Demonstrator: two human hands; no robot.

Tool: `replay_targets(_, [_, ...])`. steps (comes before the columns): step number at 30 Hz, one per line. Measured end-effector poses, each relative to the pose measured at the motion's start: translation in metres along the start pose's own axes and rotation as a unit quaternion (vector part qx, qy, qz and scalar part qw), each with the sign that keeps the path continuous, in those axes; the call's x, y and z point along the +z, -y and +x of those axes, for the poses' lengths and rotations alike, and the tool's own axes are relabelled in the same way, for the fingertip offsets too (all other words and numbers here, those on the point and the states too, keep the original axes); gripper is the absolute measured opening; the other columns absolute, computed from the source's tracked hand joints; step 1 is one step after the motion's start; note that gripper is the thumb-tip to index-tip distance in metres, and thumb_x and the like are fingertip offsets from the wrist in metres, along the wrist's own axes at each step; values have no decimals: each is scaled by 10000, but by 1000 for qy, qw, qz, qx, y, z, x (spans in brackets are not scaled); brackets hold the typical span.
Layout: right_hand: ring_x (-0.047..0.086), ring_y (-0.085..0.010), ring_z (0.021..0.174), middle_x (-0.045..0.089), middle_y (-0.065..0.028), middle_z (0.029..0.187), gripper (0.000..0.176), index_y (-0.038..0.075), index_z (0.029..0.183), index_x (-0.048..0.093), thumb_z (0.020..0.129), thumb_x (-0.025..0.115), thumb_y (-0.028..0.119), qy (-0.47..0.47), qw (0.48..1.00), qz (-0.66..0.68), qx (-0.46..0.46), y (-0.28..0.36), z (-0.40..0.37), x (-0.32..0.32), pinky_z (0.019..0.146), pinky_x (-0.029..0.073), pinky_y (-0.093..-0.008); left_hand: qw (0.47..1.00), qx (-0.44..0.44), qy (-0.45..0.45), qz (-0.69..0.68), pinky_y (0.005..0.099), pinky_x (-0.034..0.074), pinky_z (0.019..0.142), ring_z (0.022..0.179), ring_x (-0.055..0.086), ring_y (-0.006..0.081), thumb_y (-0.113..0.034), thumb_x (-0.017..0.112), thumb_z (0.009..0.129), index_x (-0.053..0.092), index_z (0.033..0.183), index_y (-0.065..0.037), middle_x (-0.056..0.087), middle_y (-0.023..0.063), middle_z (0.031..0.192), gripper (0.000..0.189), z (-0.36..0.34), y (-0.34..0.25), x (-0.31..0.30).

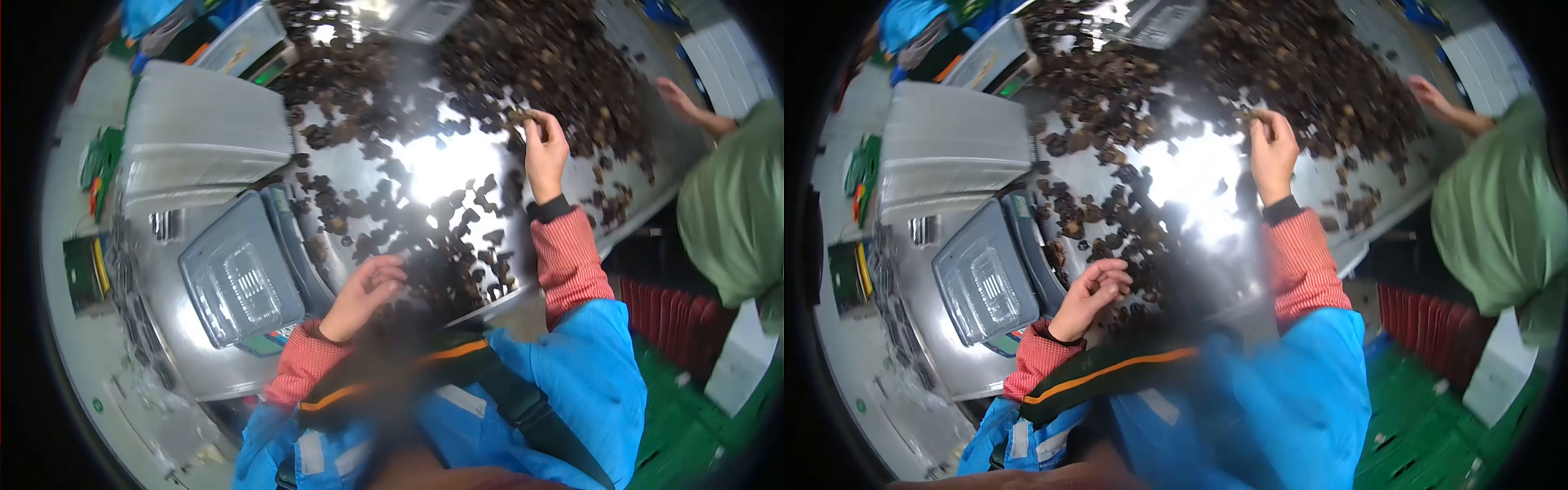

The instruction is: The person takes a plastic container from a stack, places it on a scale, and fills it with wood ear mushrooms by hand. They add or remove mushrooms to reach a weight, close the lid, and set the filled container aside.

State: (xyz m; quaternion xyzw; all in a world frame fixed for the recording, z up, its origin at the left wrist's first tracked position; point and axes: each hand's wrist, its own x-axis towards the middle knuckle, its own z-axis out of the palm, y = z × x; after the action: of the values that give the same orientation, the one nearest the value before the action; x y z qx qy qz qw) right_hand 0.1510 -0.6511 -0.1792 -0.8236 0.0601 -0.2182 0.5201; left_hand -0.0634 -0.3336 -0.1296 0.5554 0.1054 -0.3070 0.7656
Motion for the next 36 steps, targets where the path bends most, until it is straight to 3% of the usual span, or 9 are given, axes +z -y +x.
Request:
replay_targets(8, [555,-104,757,649,-30,893,178,32,1084,656,926,602,96,-247,957,-128,88,-48,-137,-198,717,467,-270,997,-16,60,40,274,474,889,1013,589,126,-74,581,959,502,1328,-53,621,47,1126,378,2,10,15])
replay_targets(12, [559,-155,746,596,-46,820,287,32,1174,600,918,616,161,-221,910,-294,192,-114,-170,-245,723,466,-314,996,-22,78,43,276,468,897,1028,584,124,-62,598,945,506,1328,-63,620,43,1128,395,0,12,19])
replay_targets(15, [549,-171,723,559,-43,788,376,28,1237,546,906,627,186,-214,934,-229,170,-99,-159,-211,723,461,-328,996,-28,64,49,269,468,891,1026,579,115,-75,608,945,506,1331,-70,617,39,1124,399,-3,13,16])
replay_targets(18, [561,-205,776,577,-75,842,398,27,1247,547,900,639,199,-74,966,-207,139,-33,-109,-151,760,460,-343,996,-36,65,42,257,467,879,1022,570,99,-82,611,947,506,1333,-76,614,30,1118,400,-2,15,15])
replay_targets(22, [570,-316,972,591,-146,1065,521,47,1303,532,868,694,283,64,949,-277,-138,-11,-28,-73,869,451,-429,997,-41,58,8,238,463,854,1016,561,81,-94,615,954,511,1325,-75,611,17,1109,386,-1,13,14])
replay_targets(24, [576,-336,1007,589,-152,1103,610,85,1326,528,840,713,405,81,918,-343,-181,-1,24,-37,872,459,-460,999,-31,33,12,239,468,853,1001,570,86,-113,606,965,499,1339,-71,616,24,1113,391,-1,17,8])
replay_targets(31, [546,-382,1153,547,-173,1260,774,262,1408,481,789,588,715,84,837,-520,-148,-4,180,70,944,433,-530,998,-42,-50,-1,236,477,868,993,577,76,-124,584,980,486,1356,-66,620,30,1134,393,-1,17,-5])
replay_targets(34, [482,-385,1251,499,-157,1337,804,296,1423,453,770,574,748,200,808,-547,-88,7,157,102,983,393,-583,997,-36,-59,-18,231,475,870,995,573,70,-113,577,981,486,1356,-67,615,26,1136,389,3,17,-5])
replay_targets(36, [455,-365,1262,502,-113,1340,744,271,1351,510,766,604,721,264,843,-449,-137,11,113,119,997,382,-599,998,-18,-50,-34,230,474,873,995,572,68,-103,571,982,485,1356,-66,612,24,1136,387,7,18,-4])
